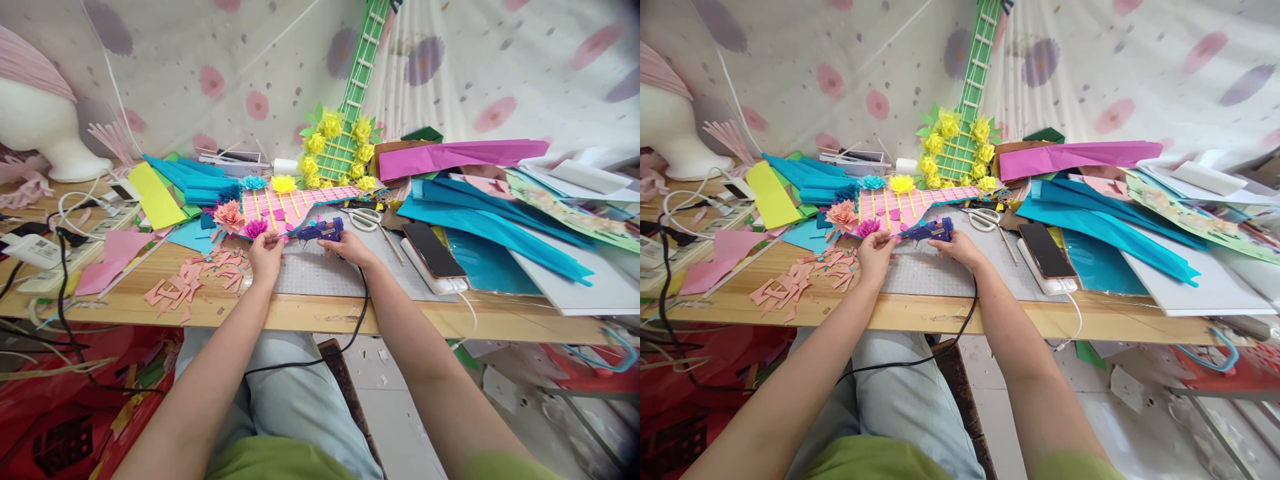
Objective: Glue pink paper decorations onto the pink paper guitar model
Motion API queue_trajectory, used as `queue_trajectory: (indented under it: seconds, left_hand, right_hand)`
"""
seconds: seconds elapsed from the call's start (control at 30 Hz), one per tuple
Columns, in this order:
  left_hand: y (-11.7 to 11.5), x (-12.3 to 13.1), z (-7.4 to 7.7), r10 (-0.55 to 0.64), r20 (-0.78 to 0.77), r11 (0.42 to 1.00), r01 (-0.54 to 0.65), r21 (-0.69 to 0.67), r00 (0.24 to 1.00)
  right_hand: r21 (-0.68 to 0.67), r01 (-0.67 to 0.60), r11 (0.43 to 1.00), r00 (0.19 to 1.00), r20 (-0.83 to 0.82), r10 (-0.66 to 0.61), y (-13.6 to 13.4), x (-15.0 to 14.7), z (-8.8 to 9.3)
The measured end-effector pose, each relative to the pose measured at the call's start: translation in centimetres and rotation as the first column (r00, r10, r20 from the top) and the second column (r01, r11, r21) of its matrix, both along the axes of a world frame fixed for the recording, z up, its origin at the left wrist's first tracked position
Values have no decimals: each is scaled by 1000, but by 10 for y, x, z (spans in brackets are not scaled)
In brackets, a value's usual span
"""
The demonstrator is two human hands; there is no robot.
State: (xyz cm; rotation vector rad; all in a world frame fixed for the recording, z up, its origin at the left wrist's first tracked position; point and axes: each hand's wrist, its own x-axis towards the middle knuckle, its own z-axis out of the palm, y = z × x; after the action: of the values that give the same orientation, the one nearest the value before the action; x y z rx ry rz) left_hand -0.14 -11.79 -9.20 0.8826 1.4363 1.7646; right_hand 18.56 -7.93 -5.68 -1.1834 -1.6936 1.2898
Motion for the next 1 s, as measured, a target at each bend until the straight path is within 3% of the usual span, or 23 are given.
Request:
queue_trajectory:
  seconds: [0.3, 0.43, 0.53, 0.67, 0.73, 0.83, 1.0]
  left_hand:
    - [-2, 1, 3, -8, 14, 1000, 8, -1, 1000]
    - [-3, 1, 2, -42, -9, 999, 42, 11, 999]
    - [-3, 1, 2, -106, -18, 994, 107, 27, 994]
    - [-4, 2, 0, -179, -68, 981, 183, 60, 982]
    - [-5, 2, -1, -188, -126, 978, 198, 69, 974]
    - [-6, 2, -2, -179, -208, 978, 198, 72, 961]
    - [-7, 3, -2, -137, -286, 981, 169, 91, 948]
  right_hand:
    - [31, 29, 999, 998, 60, -31, 2, 5, -1]
    - [138, 146, 980, 984, 82, -158, 12, 16, -7]
    - [202, 340, 918, 931, 68, -360, 26, 28, -15]
    - [270, 547, 792, 786, 160, -597, 42, 40, -27]
    - [290, 564, 773, 734, 253, -630, 47, 42, -31]
    - [307, 531, 790, 700, 366, -613, 47, 41, -33]
    - [346, 524, 778, 688, 366, -626, 40, 37, -29]
